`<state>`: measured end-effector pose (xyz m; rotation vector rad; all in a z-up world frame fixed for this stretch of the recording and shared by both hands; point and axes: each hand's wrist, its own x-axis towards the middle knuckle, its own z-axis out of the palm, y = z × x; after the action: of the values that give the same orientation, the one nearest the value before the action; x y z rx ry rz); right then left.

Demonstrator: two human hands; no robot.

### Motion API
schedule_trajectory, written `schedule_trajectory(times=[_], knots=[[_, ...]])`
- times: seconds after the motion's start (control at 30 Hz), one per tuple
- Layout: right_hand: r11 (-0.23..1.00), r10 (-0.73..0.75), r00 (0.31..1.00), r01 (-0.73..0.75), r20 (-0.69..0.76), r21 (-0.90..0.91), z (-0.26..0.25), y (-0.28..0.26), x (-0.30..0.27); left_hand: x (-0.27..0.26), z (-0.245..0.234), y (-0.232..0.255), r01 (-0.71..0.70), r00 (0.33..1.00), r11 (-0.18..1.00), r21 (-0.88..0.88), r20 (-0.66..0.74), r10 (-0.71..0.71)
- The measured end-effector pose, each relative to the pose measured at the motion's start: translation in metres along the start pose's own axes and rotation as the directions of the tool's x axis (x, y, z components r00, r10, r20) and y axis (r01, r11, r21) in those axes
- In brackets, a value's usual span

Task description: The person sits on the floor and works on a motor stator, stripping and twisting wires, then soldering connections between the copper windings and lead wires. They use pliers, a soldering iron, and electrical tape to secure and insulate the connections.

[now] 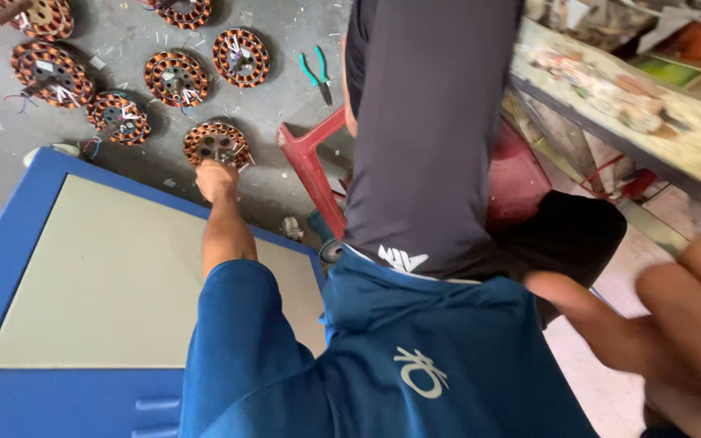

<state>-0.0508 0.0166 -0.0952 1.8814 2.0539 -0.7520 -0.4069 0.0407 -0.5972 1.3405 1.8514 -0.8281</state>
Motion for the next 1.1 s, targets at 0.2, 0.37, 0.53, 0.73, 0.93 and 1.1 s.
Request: schedule_trajectory(times=[0.2, 0.37, 0.53, 0.73, 0.93, 1.1], knots=[[0.985, -0.112, 0.942, 0.064, -0.316, -0.160, -0.016, -0.002, 0.014, -0.044, -0.002, -0.023, -0.244, 0.969, 0.954, 0.175, 0.013, 0.246], [0.973, -0.200, 0.847, 0.115, -0.493, -0.198, -0.003, 0.006, -0.013, -0.086, -0.024, -0.039, -0.363, 0.931, 0.864, 0.349, 0.092, 0.353], [0.966, -0.154, 0.673, 0.256, -0.724, 0.033, 0.023, 0.004, -0.019, -0.138, -0.064, -0.065, -0.442, 0.871, 0.755, 0.485, 0.030, 0.490], [0.841, -0.178, 0.267, 0.540, -0.947, -0.006, 0.060, 0.002, -0.048, -0.190, -0.182, -0.054, -0.361, 0.790, 0.321, 0.876, 0.104, 0.604], [0.647, 0.030, 0.423, 0.682, -0.906, 0.340, 0.146, -0.036, -0.149, -0.328, -0.264, 0.101, -0.401, 0.665, 0.413, 0.818, -0.051, 0.745], [0.574, 0.195, 0.534, 0.618, -0.823, 0.537, 0.204, -0.019, -0.234, -0.476, -0.282, 0.187, -0.594, 0.317, 0.209, 0.777, -0.012, 0.948]])
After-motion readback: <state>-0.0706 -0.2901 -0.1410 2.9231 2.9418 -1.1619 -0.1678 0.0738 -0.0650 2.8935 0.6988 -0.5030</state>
